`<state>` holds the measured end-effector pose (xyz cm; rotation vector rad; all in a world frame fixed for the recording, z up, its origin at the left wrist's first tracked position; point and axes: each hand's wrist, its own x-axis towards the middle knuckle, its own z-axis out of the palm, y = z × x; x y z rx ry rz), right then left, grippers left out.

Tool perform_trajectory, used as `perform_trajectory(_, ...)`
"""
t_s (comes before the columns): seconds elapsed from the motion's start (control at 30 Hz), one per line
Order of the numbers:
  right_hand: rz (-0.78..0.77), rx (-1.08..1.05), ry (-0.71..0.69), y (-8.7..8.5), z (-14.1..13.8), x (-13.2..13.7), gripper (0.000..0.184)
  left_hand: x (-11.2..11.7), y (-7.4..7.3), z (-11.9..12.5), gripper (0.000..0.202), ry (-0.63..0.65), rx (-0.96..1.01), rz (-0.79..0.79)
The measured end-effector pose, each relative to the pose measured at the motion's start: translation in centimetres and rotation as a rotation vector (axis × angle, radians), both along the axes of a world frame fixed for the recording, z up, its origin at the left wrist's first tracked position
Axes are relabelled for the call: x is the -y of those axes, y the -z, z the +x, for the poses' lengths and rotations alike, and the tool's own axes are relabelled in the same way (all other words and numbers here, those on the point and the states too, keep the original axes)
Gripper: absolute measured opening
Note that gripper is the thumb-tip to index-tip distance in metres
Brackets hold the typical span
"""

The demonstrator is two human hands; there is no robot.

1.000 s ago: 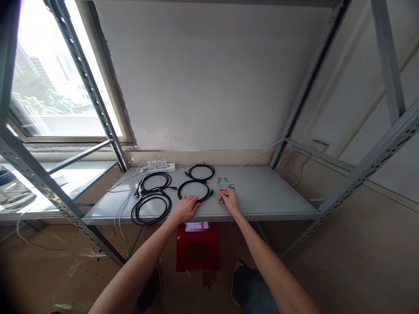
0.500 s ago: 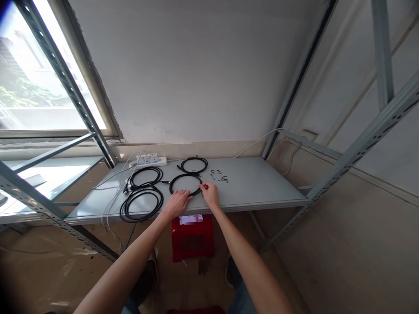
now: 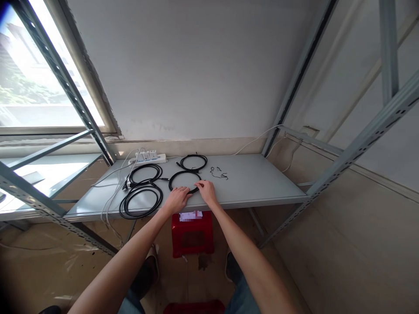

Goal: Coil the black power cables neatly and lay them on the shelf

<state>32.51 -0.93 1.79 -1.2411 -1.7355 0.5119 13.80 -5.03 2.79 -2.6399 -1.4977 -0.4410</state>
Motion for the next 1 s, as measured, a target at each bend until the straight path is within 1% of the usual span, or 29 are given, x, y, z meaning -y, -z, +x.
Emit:
perform_trajectory(0.17, 0.004, 0.118, -0.034, 0.2, 0.0, 0.3, 0.037, 0.1, -0.1, 0.1, 0.028, -0.016, 0.008, -0.013)
perform_trajectory(0.27, 0.025, 0.161, -0.018, 0.2, -0.1, 0.5, 0.037, 0.1, -0.2, 0.1, 0.027, -0.021, 0.007, -0.014)
perform_trajectory(0.47, 0.075, 0.179, 0.049, -0.2, -0.4, 0.7, 0.028, 0.2, -0.3, 0.2, 0.026, -0.018, 0.015, -0.019)
perform_trajectory(0.63, 0.073, 0.107, 0.051, -0.2, -0.4, 0.4, 0.019, 0.2, -0.3, 0.1, 0.024, -0.010, 0.010, -0.006)
perform_trajectory(0.7, 0.055, 0.057, 0.047, 0.0, -0.3, 0.1, 0.020, 0.2, -0.3, 0.1, 0.024, -0.007, 0.004, -0.003)
perform_trajectory(0.8, -0.016, -0.004, 0.032, 0.2, -0.1, -0.7, 0.028, 0.1, -0.3, 0.1, 0.024, -0.001, -0.004, -0.007)
perform_trajectory(0.9, -0.104, -0.022, 0.005, 0.1, 0.0, -1.3, 0.034, 0.0, -0.2, 0.1, 0.023, 0.008, -0.014, -0.005)
perform_trajectory(1.0, -0.129, -0.030, -0.017, 0.0, 0.1, -1.5, 0.038, -0.2, -0.1, 0.1, 0.023, 0.001, -0.026, -0.003)
